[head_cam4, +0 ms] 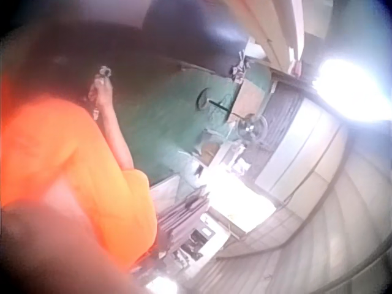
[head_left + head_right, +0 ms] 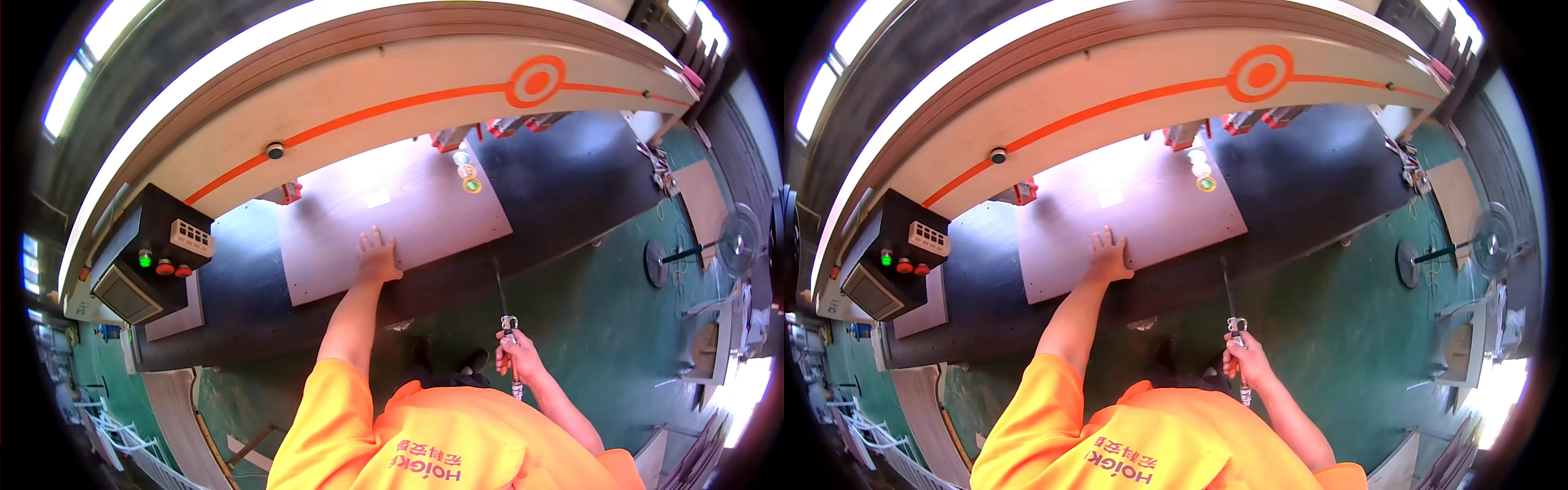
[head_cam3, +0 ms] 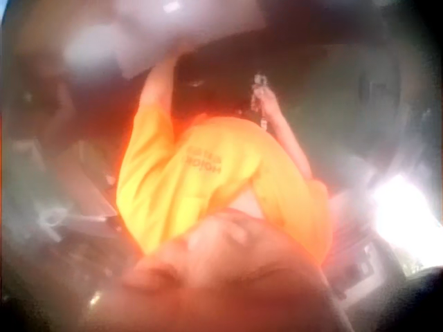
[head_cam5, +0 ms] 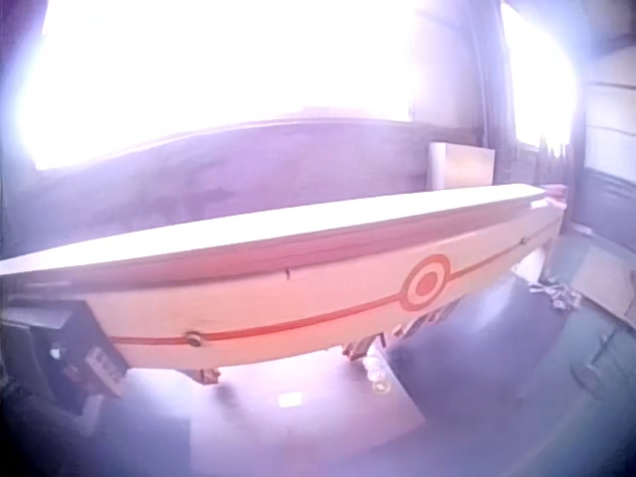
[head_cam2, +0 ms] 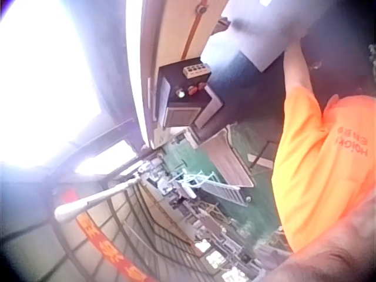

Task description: The person places panels onto an industrial machine, activates the machine using a touch screen and buttons, and سپس stacks the processed panels onto a wooden pallet.

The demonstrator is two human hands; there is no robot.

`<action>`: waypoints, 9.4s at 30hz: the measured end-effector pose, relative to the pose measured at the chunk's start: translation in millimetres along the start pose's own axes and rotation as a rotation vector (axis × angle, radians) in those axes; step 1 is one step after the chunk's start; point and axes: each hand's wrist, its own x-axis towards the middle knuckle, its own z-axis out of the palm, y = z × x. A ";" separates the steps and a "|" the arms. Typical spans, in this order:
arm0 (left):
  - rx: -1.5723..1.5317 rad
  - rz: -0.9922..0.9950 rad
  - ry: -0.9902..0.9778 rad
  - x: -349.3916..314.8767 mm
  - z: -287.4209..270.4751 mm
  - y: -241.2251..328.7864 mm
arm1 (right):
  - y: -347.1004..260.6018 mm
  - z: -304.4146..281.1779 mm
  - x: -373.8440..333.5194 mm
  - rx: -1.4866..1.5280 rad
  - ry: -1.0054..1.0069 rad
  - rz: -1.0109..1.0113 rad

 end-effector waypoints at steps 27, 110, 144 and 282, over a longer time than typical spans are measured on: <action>-0.999 -0.962 -0.145 -497.6 206.5 73.1 | 45.4 -6.5 -20.0 -0.699 -0.670 0.172; -1.441 -1.298 0.159 -733.9 386.3 21.5 | 139.3 189.3 -77.1 -0.647 -0.424 -0.156; -1.239 -1.108 0.066 -521.7 271.4 -43.7 | 29.9 147.1 65.1 -0.468 -0.355 -0.088; -0.074 -0.328 -0.064 -516.0 38.5 -768.5 | 282.1 672.6 34.9 -0.811 -0.116 -0.180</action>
